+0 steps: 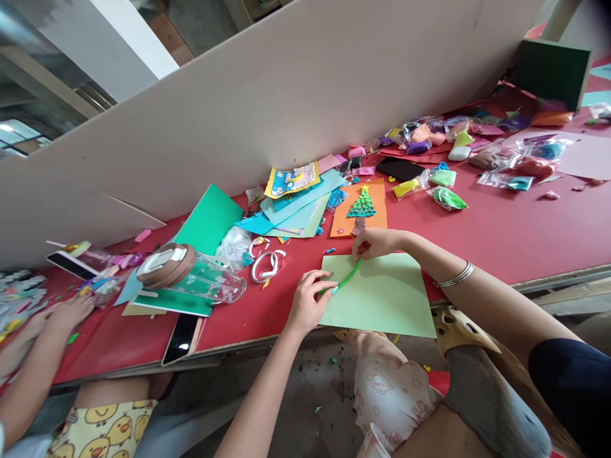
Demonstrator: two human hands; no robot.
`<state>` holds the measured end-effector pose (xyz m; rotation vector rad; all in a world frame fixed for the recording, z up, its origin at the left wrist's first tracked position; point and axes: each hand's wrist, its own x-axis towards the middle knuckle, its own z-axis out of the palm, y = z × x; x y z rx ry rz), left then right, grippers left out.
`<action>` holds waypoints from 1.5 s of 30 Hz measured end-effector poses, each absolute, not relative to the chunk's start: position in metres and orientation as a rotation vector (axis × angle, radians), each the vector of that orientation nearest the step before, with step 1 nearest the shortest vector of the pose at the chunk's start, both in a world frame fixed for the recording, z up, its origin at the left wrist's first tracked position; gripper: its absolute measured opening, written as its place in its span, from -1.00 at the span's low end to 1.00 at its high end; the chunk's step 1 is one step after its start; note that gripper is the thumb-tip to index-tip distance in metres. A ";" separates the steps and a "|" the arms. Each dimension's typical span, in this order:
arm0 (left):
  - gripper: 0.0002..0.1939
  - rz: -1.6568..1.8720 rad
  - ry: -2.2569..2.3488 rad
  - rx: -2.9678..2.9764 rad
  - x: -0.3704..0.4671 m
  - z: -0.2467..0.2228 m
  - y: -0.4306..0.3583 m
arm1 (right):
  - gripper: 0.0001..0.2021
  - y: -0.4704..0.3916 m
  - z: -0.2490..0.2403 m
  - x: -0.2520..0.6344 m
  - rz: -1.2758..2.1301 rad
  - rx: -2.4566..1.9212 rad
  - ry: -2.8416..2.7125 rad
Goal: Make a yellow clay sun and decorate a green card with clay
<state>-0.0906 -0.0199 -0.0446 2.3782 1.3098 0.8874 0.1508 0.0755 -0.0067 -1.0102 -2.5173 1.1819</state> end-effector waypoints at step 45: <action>-0.78 0.897 1.487 2.254 -0.114 -0.044 -0.033 | -0.74 0.078 -0.007 0.153 1.200 -1.002 -2.485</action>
